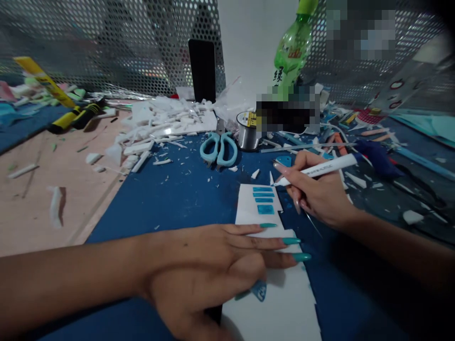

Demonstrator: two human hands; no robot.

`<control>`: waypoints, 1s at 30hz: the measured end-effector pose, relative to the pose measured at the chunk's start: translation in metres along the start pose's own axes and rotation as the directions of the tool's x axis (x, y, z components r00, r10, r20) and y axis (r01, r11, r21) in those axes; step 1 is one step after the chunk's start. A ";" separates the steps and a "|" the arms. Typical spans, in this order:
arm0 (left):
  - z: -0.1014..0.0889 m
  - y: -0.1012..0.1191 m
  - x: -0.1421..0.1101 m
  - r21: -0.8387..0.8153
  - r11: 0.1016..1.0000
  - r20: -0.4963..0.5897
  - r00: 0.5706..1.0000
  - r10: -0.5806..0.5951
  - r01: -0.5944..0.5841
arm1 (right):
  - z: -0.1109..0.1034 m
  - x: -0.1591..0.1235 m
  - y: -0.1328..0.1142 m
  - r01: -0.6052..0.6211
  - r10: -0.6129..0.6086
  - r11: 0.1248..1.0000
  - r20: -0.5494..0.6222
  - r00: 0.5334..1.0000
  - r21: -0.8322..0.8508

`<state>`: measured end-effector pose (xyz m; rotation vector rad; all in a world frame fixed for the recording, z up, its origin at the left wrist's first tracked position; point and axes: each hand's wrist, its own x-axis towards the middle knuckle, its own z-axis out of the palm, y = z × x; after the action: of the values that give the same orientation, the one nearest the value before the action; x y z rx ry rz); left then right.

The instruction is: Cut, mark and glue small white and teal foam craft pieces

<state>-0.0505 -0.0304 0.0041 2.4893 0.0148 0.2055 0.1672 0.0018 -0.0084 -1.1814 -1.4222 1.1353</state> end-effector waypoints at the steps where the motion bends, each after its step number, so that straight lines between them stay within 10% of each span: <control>1: 0.002 0.000 -0.001 0.003 1.000 -0.006 1.000 0.009 -0.009 | 0.000 -0.001 0.000 0.007 -0.007 1.000 -0.042 0.999 0.007; 14: -0.003 0.002 -0.002 0.082 0.992 -0.137 0.985 0.107 -0.096 | -0.016 -0.013 0.000 0.087 -0.092 0.994 -0.088 0.992 -0.062; 18: -0.003 0.001 -0.007 0.030 0.991 -0.564 0.821 -0.088 0.127 | -0.021 -0.009 -0.003 0.149 -0.169 0.969 -0.093 0.981 -0.195; 21: -0.004 -0.001 -0.007 -0.055 0.909 -0.664 0.664 -0.342 0.414 | -0.025 -0.011 -0.007 0.156 -0.166 0.984 -0.135 0.977 -0.084; 30: -0.006 -0.005 -0.004 0.031 0.825 -0.663 0.629 -0.406 0.565 | -0.009 -0.031 -0.025 0.153 -0.128 0.971 -0.143 0.981 0.182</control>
<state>-0.0554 -0.0228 0.0053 2.4053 1.0583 0.8416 0.1766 -0.0309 0.0143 -0.9836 -1.2461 1.0515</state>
